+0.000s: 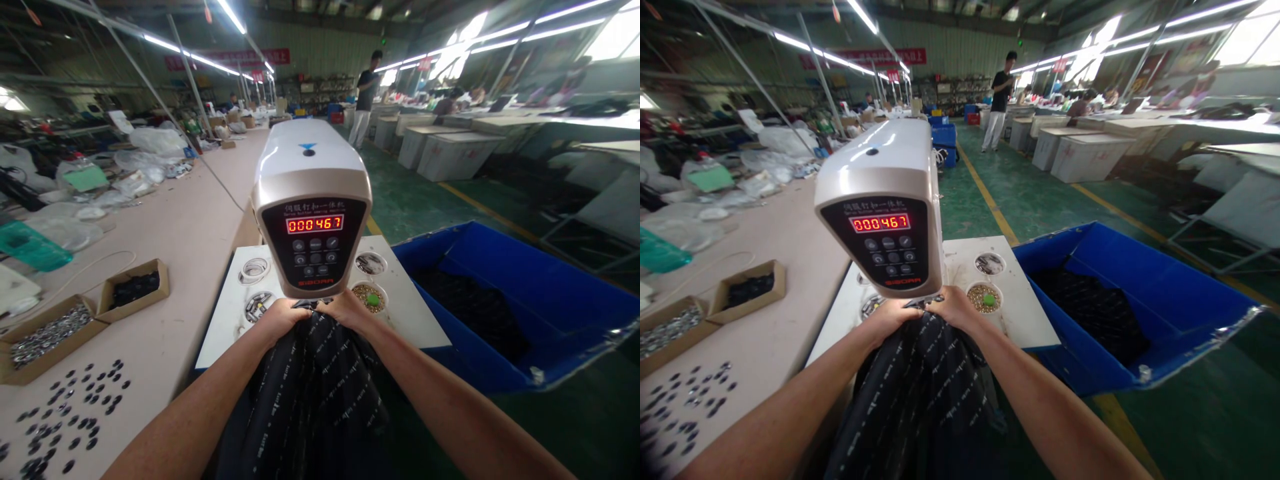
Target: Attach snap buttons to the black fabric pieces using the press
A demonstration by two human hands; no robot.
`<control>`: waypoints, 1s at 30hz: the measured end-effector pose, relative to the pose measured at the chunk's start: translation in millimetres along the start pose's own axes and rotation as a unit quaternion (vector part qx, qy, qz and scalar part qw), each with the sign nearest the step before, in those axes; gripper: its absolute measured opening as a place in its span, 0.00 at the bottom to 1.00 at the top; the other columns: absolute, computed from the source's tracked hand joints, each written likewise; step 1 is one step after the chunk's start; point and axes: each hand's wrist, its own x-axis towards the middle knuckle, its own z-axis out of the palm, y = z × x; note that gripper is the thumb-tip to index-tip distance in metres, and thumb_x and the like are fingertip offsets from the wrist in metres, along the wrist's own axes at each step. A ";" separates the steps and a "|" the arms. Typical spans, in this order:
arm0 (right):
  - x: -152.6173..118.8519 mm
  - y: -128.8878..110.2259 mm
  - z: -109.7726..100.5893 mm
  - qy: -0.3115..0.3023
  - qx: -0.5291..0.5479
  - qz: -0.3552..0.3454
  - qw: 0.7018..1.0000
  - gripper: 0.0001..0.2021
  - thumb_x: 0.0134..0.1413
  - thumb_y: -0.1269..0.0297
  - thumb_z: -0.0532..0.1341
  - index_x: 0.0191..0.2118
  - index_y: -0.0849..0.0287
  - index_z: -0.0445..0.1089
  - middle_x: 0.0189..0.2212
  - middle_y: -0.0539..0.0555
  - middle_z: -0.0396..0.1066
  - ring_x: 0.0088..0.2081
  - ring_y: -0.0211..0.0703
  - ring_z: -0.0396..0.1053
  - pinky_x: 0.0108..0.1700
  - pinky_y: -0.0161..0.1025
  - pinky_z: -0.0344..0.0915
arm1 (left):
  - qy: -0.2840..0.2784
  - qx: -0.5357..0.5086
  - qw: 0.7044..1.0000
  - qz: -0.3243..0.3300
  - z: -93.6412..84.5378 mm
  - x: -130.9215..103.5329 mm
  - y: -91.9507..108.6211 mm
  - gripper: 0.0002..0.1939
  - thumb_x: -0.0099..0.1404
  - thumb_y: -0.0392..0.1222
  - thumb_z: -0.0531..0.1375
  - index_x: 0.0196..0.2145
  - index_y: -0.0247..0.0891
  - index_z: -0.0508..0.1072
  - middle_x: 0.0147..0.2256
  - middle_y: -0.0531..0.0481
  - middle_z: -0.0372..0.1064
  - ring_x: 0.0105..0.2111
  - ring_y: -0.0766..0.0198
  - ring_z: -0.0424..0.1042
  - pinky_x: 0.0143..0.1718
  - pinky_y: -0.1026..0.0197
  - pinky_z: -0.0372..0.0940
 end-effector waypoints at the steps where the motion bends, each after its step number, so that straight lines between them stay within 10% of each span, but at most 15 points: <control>1: 0.3 0.2 0.4 0.001 -0.006 -0.004 1.000 0.05 0.44 0.64 0.65 0.25 0.60 0.73 0.22 0.47 0.71 0.35 0.43 0.68 0.37 0.33 0.63 | 0.000 0.000 1.000 -0.001 -0.1 0.4 -0.1 0.12 0.52 0.42 0.62 0.34 0.35 0.79 0.35 0.49 0.76 0.44 0.51 0.69 0.48 0.55 0.61; 30: -4.4 -9.0 -4.9 0.012 -0.100 0.000 0.995 0.08 0.45 0.61 0.64 0.26 0.61 0.74 0.22 0.50 0.72 0.36 0.45 0.70 0.38 0.34 0.63 | 0.003 -0.077 0.994 -0.075 5.7 -3.0 -4.2 0.14 0.50 0.46 0.65 0.33 0.35 0.78 0.31 0.49 0.77 0.37 0.52 0.74 0.45 0.55 0.63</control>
